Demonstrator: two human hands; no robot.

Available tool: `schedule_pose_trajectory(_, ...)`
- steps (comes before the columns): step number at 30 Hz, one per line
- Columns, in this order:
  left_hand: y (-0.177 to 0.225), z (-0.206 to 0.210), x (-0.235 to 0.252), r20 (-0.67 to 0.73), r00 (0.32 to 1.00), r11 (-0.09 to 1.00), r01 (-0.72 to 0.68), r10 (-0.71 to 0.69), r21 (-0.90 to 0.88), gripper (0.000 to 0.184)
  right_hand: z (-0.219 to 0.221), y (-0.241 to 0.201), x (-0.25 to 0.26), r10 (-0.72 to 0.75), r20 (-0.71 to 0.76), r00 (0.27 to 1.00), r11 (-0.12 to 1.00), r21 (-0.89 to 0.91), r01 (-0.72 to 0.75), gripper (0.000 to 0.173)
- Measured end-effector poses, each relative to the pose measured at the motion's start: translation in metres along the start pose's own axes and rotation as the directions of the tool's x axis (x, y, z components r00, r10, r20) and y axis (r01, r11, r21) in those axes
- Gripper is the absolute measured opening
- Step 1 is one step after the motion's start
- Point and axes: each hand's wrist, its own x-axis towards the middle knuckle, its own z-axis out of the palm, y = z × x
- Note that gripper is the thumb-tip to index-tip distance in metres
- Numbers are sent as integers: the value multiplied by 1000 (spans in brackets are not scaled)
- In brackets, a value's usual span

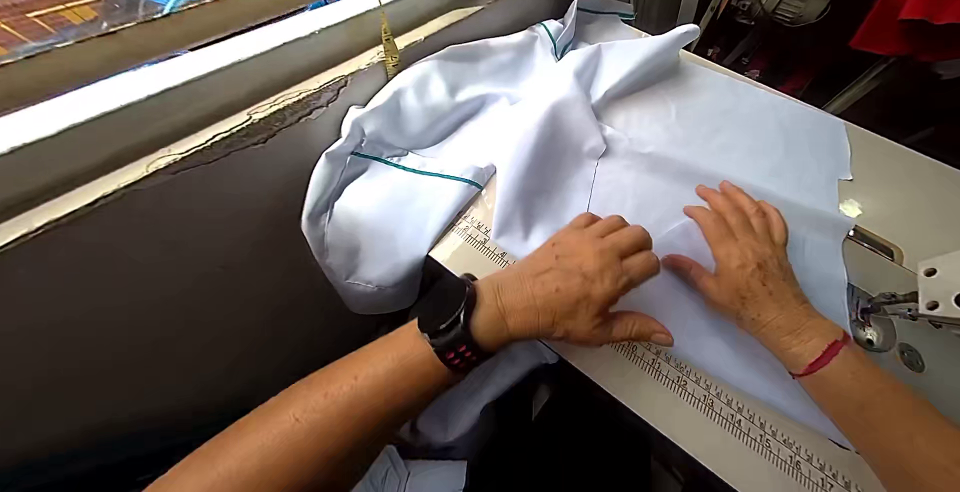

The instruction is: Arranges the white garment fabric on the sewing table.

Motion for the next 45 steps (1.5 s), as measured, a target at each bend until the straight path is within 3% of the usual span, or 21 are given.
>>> schedule_pose_trajectory(3, -36, -12, -7, 240, 970, 990, -63, 32, 124, 78, 23, -23, -16, -36, 21, 999, 998, 50, 35, 65)
schedule_pose_trajectory(6, -19, -36, -32, 414, 910, 966, -97, -11, 238, 68, 23, -29, -17, 8, 63, 998, 1000, 19, -9, 63)
schedule_pose_trajectory(8, 3, -49, -60, 389, 903, 917, 14, -183, 398, 60, 23, -32, -19, 26, 54, 998, 1000, -4, -26, 63)
schedule_pose_trajectory(10, 19, -59, -86, 240, 893, 794, 182, -381, 580, 54, 24, -38, -20, 53, 39, 998, 998, -15, -53, 62)
schedule_pose_trajectory(12, 33, -70, -99, 117, 865, 705, 311, -488, 637, 55, 24, -45, -19, 87, 50, 995, 996, -13, -86, 62)
schedule_pose_trajectory(15, 56, -71, -88, -4, 914, 815, 364, -406, 451, 44, 6, -64, -22, 152, 148, 977, 987, 31, -158, 81)
schedule_pose_trajectory(17, 58, -52, -73, -15, 967, 944, 253, -255, 212, 40, -7, -85, -38, 126, 150, 981, 988, 74, -138, 95)
schedule_pose_trajectory(19, 48, -20, -59, 44, 988, 987, 141, -145, 79, 59, -18, -110, -71, 38, 171, 985, 988, 139, -62, 98)
schedule_pose_trajectory(21, 36, 12, -52, 73, 988, 981, 123, -135, 148, 86, -33, -129, -109, -103, 181, 978, 975, 212, 63, 89)
schedule_pose_trajectory(23, 26, 32, -56, 89, 980, 959, 153, -179, 241, 104, -65, -134, -132, -241, 239, 941, 907, 401, 131, 63)
schedule_pose_trajectory(24, 24, 35, -59, 90, 978, 952, 159, -188, 260, 109, -81, -131, -139, -262, 237, 936, 872, 475, 124, 51)
schedule_pose_trajectory(26, 25, 35, -61, 70, 980, 957, 165, -186, 240, 115, -104, -120, -151, -143, 154, 978, 880, 472, 54, 38)
schedule_pose_trajectory(29, 39, 28, -53, 54, 989, 979, 129, -139, 155, 104, -118, -109, -171, 32, 69, 997, 882, 466, -60, 39)
schedule_pose_trajectory(33, 31, 19, -15, 116, 992, 999, 36, -40, 37, 60, -106, -116, -175, -26, -16, 1000, 822, 569, 31, 28)
schedule_pose_trajectory(36, 1, 21, 48, 193, 977, 987, 111, -87, -118, 30, -89, -136, -150, 47, 36, 998, 927, 370, -57, 49)
schedule_pose_trajectory(40, -19, 42, 137, 316, 925, 930, 289, -210, -227, 37, -57, -161, -126, 92, 90, 992, 979, 172, -107, 84)
schedule_pose_trajectory(43, -17, 52, 180, 510, 835, 929, 330, -205, -168, 50, -55, -164, -127, 81, 112, 990, 970, 220, -105, 79)
schedule_pose_trajectory(45, -16, 50, 190, 628, 761, 949, 295, -163, -110, 46, -59, -161, -135, 48, 112, 993, 960, 271, -77, 69)
